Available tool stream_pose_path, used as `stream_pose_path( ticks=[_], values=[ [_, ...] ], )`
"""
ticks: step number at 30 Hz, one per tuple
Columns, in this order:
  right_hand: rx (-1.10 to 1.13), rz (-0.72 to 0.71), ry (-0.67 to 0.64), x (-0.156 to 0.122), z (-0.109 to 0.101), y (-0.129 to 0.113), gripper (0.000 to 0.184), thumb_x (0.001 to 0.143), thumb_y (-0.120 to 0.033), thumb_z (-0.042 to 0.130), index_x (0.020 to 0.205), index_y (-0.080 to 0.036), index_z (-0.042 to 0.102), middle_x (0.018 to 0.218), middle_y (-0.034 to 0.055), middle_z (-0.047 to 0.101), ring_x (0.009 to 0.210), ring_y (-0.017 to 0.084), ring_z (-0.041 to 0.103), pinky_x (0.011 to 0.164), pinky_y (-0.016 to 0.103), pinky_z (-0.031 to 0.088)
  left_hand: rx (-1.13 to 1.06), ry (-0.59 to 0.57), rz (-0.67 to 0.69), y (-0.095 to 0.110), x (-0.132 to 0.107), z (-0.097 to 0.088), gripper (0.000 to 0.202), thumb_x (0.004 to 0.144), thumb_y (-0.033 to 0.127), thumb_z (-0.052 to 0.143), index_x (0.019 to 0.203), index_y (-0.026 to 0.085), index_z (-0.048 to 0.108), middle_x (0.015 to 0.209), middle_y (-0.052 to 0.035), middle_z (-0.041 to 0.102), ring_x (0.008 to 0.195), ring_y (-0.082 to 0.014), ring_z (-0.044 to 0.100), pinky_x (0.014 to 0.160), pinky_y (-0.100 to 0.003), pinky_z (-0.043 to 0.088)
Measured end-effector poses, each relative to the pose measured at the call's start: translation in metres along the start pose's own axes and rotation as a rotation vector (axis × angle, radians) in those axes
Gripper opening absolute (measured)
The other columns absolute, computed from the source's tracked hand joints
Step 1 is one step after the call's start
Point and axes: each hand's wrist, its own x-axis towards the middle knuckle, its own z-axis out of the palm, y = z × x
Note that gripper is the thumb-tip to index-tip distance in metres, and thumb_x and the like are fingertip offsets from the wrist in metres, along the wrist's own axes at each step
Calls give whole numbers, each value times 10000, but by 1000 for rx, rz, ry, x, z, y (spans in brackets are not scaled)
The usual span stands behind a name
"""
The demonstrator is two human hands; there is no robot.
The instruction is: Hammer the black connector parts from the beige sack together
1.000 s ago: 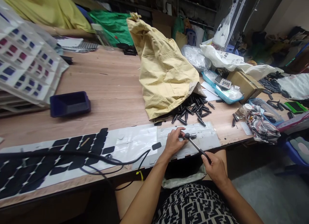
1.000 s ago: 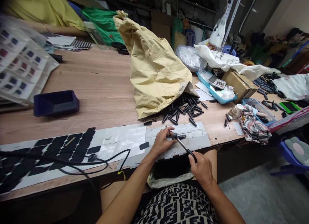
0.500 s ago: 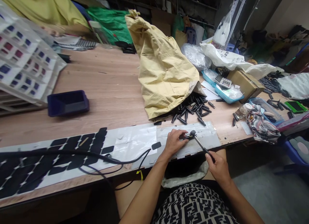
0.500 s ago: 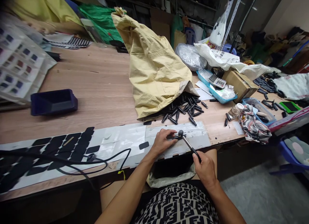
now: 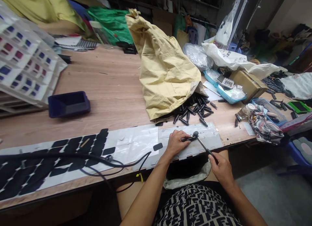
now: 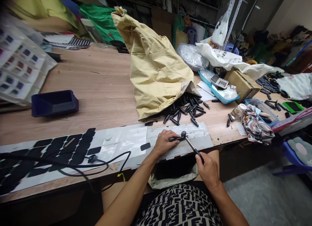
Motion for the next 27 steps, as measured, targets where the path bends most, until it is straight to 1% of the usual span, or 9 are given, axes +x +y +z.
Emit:
stream_pose_path(
  ticks=[8, 11, 13, 15, 18, 20, 22, 24, 27],
  values=[
    [122, 2, 16, 1, -3, -1, 326, 973, -411, 513, 1035, -200, 755, 963, 78, 774, 882, 233, 720, 797, 283, 523, 4, -11, -18, 0, 1, 0, 187, 735, 255, 751, 916, 276, 788, 968, -12, 745, 987, -252, 526, 922, -418, 351],
    [216, 50, 9, 1, -3, 0, 342, 963, -434, 523, 1033, -189, 752, 902, 73, 767, 828, 222, 708, 771, 278, 527, -3, -11, -17, -1, 0, 0, 192, 747, 274, 741, 934, 279, 788, 972, -16, 749, 992, -256, 525, 924, -420, 348],
    [291, 105, 20, 3, 0, 4, 364, 948, -473, 536, 975, -180, 751, 772, 57, 735, 713, 200, 675, 684, 265, 522, -19, -12, -8, -1, 1, -1, 189, 768, 305, 727, 945, 278, 788, 966, -21, 752, 988, -258, 525, 931, -428, 343],
    [404, 187, 29, 6, 7, 12, 407, 924, -532, 546, 865, -173, 728, 637, 33, 663, 560, 162, 593, 538, 244, 474, -64, -4, 7, 0, 2, -3, 187, 788, 343, 708, 941, 273, 789, 953, -26, 756, 980, -257, 528, 949, -437, 337],
    [661, 363, 10, 13, 21, 26, 483, 866, -637, 562, 753, -174, 639, 556, -6, 569, 378, 93, 411, 353, 220, 304, -225, 39, 1, 4, -2, -10, 213, 807, 392, 672, 919, 255, 789, 927, -40, 753, 984, -255, 536, 961, -428, 358],
    [809, 460, 9, 18, 28, 33, 511, 818, -687, 582, 773, -178, 605, 560, -30, 541, 338, 70, 358, 318, 208, 250, -374, 84, -63, 10, -11, -15, 251, 803, 427, 670, 920, 238, 788, 930, -48, 744, 991, -252, 549, 948, -406, 389],
    [887, 511, 19, 22, 32, 35, 532, 789, -709, 594, 809, -178, 594, 549, -49, 521, 325, 66, 357, 305, 198, 244, -557, 137, -186, 19, -26, -20, 313, 795, 471, 685, 949, 217, 784, 926, -54, 734, 956, -236, 577, 900, -371, 425],
    [902, 517, 28, 24, 32, 35, 533, 785, -708, 596, 817, -176, 588, 522, -58, 505, 320, 68, 365, 300, 192, 248, -790, 174, -339, 29, -43, -24, 392, 771, 508, 716, 989, 188, 773, 870, -56, 722, 841, -197, 595, 792, -320, 453],
    [876, 499, 28, 26, 31, 33, 522, 797, -699, 587, 798, -178, 577, 502, -61, 493, 316, 66, 366, 297, 188, 248, -1138, 164, -543, 43, -66, -27, 485, 704, 500, 793, 1026, 139, 755, 751, -46, 685, 671, -131, 559, 628, -248, 443]
  ],
)
